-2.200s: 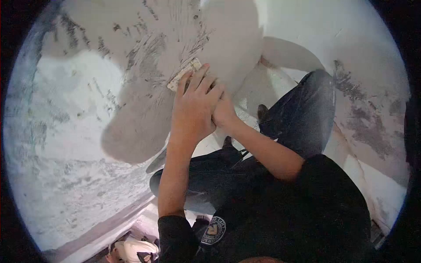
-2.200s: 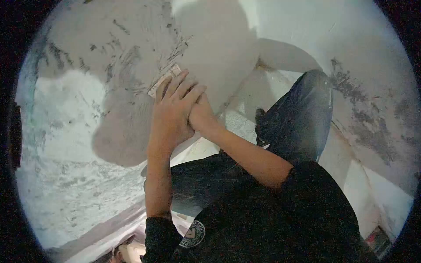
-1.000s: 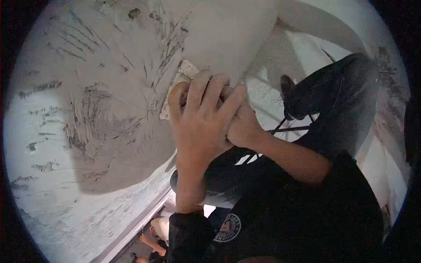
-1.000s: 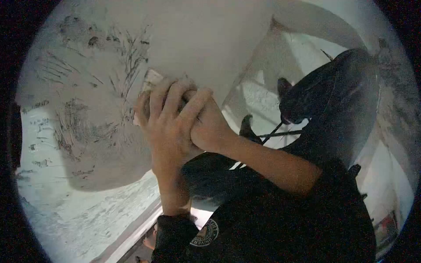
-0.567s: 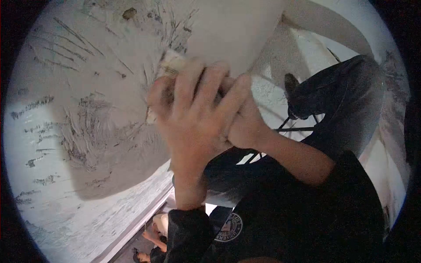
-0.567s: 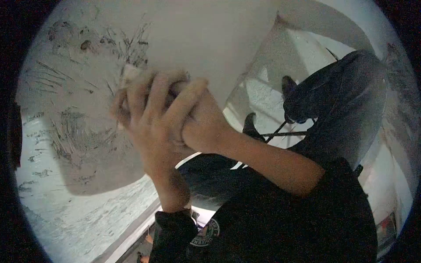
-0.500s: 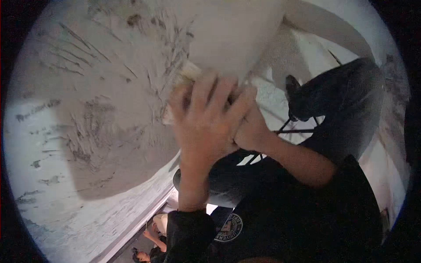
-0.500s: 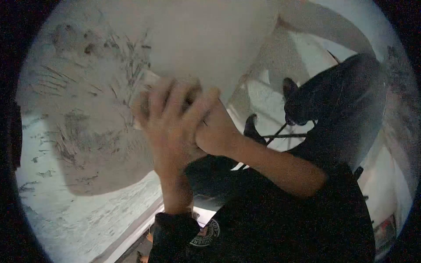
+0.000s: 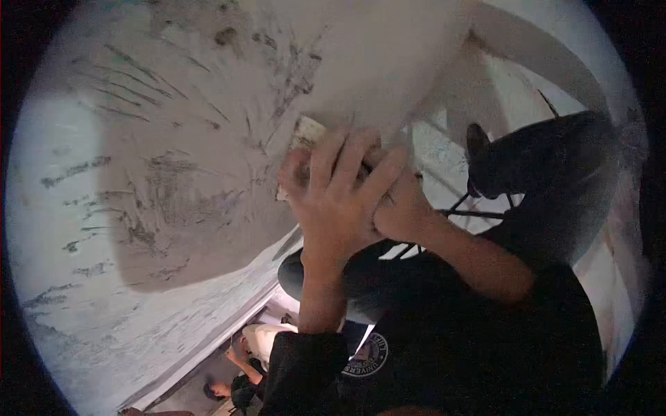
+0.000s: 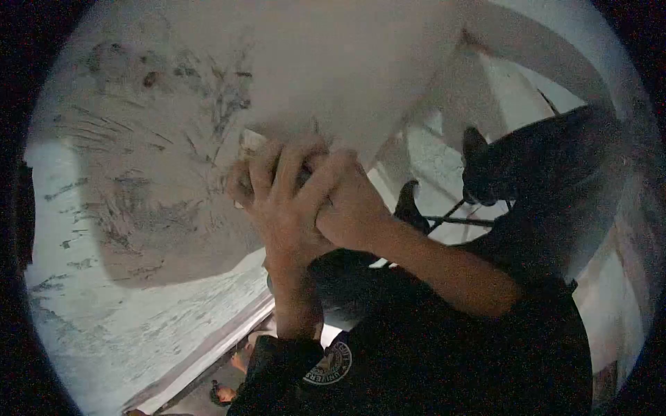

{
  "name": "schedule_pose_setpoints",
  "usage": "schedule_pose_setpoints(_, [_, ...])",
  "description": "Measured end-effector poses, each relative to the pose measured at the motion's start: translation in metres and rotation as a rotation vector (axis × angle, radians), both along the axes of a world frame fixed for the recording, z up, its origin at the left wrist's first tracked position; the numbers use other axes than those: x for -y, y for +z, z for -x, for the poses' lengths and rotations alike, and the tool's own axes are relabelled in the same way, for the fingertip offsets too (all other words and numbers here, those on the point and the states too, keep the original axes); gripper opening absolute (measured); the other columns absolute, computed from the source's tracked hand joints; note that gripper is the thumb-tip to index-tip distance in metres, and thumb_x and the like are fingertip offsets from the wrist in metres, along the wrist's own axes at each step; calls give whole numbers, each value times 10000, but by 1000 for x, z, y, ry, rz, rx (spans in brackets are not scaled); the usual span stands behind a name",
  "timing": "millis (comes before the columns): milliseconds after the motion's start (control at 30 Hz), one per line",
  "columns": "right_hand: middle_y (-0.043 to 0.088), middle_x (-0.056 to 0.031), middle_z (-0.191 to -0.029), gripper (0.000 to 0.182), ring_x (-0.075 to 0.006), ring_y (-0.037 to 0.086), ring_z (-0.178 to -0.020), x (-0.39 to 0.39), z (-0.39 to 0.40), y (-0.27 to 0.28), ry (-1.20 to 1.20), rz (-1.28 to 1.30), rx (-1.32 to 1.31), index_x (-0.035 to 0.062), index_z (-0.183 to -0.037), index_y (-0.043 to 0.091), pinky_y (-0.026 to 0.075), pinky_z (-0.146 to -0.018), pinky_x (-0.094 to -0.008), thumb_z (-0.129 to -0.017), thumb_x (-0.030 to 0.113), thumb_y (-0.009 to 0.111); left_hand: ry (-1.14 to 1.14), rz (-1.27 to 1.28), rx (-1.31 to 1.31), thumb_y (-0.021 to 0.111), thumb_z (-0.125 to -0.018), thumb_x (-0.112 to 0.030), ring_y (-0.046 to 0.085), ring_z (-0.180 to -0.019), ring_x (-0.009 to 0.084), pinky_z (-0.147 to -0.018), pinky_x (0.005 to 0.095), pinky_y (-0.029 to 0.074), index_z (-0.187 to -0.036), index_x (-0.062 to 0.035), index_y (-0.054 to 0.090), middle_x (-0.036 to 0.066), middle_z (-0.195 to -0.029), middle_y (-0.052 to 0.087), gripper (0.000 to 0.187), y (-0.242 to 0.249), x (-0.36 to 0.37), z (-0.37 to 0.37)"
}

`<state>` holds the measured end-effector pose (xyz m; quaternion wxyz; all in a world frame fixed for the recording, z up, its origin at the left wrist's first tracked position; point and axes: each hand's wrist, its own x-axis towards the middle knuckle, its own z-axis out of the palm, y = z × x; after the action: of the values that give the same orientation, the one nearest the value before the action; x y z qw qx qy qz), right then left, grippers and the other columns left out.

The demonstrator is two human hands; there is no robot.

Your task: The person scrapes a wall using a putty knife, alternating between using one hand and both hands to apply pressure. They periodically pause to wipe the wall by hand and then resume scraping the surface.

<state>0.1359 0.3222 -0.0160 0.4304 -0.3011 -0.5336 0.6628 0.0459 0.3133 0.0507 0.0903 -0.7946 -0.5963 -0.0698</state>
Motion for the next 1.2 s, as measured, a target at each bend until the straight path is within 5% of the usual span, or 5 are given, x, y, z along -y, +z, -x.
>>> schedule_pose_setpoints(233, [616, -192, -1072, 347, -340, 626, -958, -6, -10, -3, 90, -116, 65, -4, -1161, 565, 491, -854, -443, -887, 200, 626, 1, -4, -44, 676, -574, -483, 526, -1134, 181, -938, 488, 305, -1021, -384, 698, -69, -1136, 594, 458, -3, 5, -2])
schedule_pose_setpoints(367, [638, -184, -999, 347, -338, 642, -908, 7, 0, -5, -52, -22, -58, -21, -1116, 582, 501, -815, -447, -863, 207, 651, -13, 65, -48, 661, -597, -494, 531, -1107, 178, -932, 471, 311, -1007, -378, 705, -71, -1120, 606, 428, -1, 12, 3])
schedule_pose_setpoints(833, [685, -169, -872, 269, -287, 702, -818, 5, -3, -4, -29, -75, -19, -19, -978, 648, 550, -690, -394, -807, 178, 711, -30, -176, -25, 640, -691, -469, 524, -1067, 147, -903, 427, 295, -894, -429, 682, -133, -1102, 623, 212, -24, 18, 11])
schedule_pose_setpoints(1033, [668, -164, -780, 238, -359, 676, -705, 7, -6, -5, -25, -19, -2, 4, -828, 642, 546, -654, -404, -729, 191, 751, -6, -283, 0, 661, -704, -456, 555, -991, 123, -892, 403, 297, -836, -444, 700, -150, -1030, 669, 138, -34, 21, 5])
schedule_pose_setpoints(1200, [655, -148, -727, 217, -366, 660, -683, 8, -7, -14, -67, -88, -84, 27, -787, 646, 539, -661, -407, -678, 180, 753, 44, -313, -121, 619, -947, -251, 541, -1000, 157, -988, 420, 380, -1010, -187, 645, -14, -919, 530, 92, -34, 22, -7])
